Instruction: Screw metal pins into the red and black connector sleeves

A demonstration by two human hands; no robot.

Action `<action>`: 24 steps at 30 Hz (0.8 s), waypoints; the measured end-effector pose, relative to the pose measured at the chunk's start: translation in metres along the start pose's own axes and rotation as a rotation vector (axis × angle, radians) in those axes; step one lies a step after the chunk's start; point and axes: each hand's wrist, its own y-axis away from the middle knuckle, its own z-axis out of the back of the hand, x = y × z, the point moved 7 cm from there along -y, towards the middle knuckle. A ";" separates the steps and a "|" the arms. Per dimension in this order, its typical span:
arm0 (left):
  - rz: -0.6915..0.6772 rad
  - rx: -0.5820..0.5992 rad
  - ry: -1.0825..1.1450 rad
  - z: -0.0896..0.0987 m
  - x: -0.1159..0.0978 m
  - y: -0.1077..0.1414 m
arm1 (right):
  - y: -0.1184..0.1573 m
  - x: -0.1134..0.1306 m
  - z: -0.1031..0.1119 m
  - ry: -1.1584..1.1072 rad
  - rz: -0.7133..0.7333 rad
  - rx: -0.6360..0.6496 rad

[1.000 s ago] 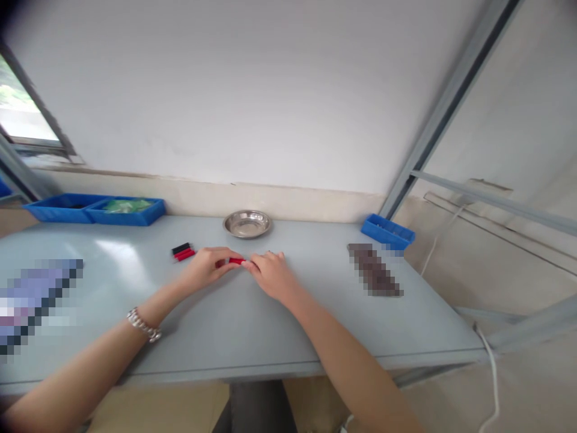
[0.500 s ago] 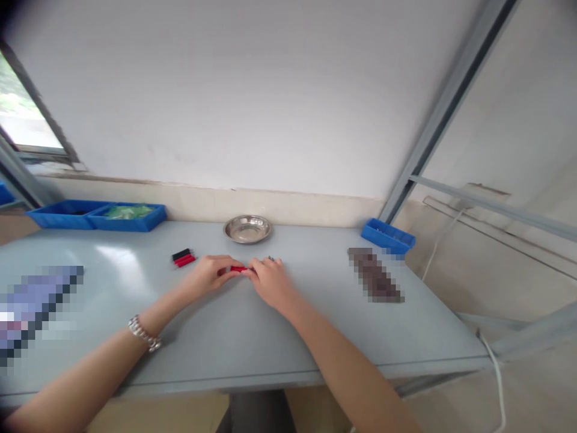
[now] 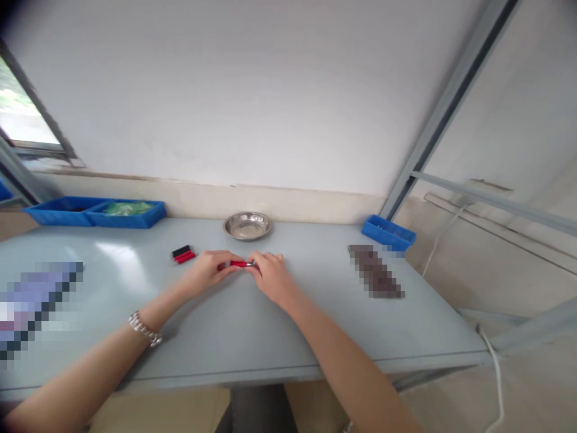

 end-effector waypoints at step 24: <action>0.011 0.006 -0.015 -0.003 0.002 -0.001 | -0.001 -0.005 -0.007 -0.017 -0.014 0.035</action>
